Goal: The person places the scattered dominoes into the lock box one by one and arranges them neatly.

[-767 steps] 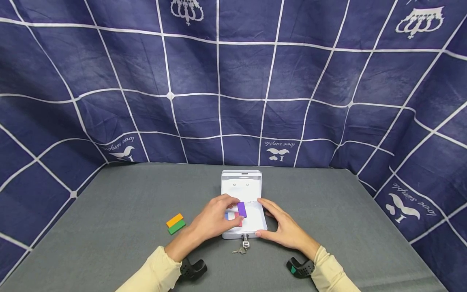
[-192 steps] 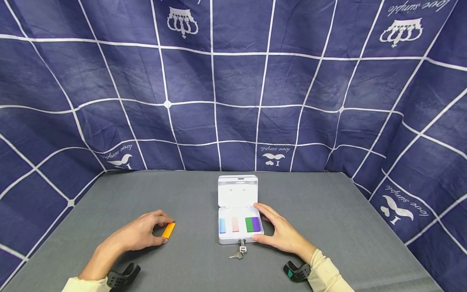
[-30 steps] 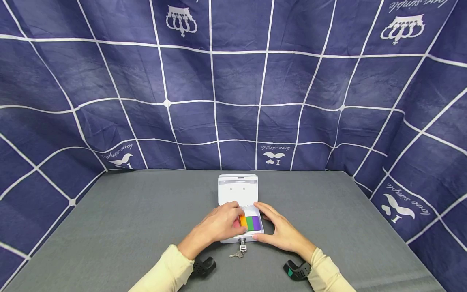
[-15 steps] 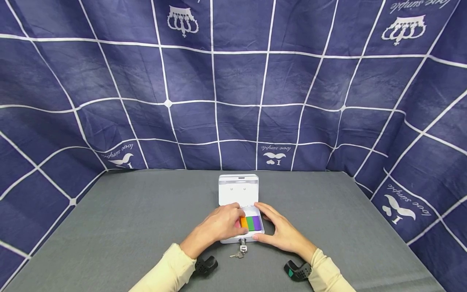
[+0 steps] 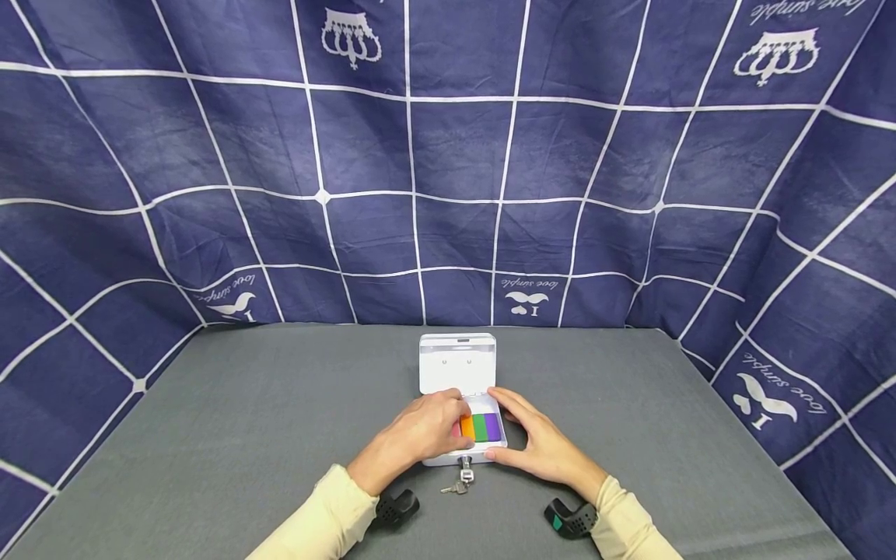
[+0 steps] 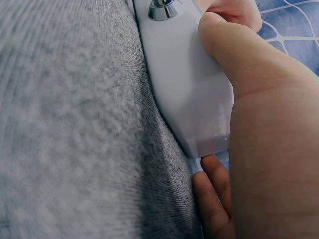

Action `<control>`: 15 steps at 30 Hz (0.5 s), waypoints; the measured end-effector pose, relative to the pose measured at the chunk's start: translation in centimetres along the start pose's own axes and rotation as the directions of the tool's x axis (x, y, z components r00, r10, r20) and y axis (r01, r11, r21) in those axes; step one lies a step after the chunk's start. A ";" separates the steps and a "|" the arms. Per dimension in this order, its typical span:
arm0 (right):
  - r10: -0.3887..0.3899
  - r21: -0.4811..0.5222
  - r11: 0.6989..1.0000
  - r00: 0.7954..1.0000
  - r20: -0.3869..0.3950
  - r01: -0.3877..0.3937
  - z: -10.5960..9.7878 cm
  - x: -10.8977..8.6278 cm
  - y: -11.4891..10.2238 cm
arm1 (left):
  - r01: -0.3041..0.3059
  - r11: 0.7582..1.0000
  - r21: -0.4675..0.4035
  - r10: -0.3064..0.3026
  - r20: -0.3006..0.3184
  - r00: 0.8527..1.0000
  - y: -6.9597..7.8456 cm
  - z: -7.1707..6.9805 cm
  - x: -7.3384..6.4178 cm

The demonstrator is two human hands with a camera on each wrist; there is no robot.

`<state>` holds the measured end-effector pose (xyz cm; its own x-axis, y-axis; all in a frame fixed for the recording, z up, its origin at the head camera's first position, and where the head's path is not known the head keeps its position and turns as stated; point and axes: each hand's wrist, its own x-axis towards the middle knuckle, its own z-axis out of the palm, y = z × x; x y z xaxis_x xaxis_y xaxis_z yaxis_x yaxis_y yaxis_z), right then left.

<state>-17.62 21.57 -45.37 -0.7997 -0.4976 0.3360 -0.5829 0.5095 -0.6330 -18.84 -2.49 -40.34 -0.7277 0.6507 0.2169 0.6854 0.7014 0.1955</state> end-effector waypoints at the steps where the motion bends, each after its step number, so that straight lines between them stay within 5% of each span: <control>1: 0.000 0.002 1.000 1.000 -0.001 0.000 0.0 0.0 0.0 | 0.001 1.000 0.000 -0.001 0.004 1.000 0.0 0.0 0.0; 15: 0.011 -0.018 1.000 1.000 -0.001 -0.011 0.0 -0.1 0.1 | 0.005 0.996 -0.087 -0.004 0.010 1.000 -0.4 0.2 0.0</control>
<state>-17.61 21.63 -45.42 -0.8060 -0.4915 0.3299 -0.5768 0.5270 -0.6241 -19.11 -2.74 -40.64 -0.7308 0.6506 0.2066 0.6813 0.6766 0.2793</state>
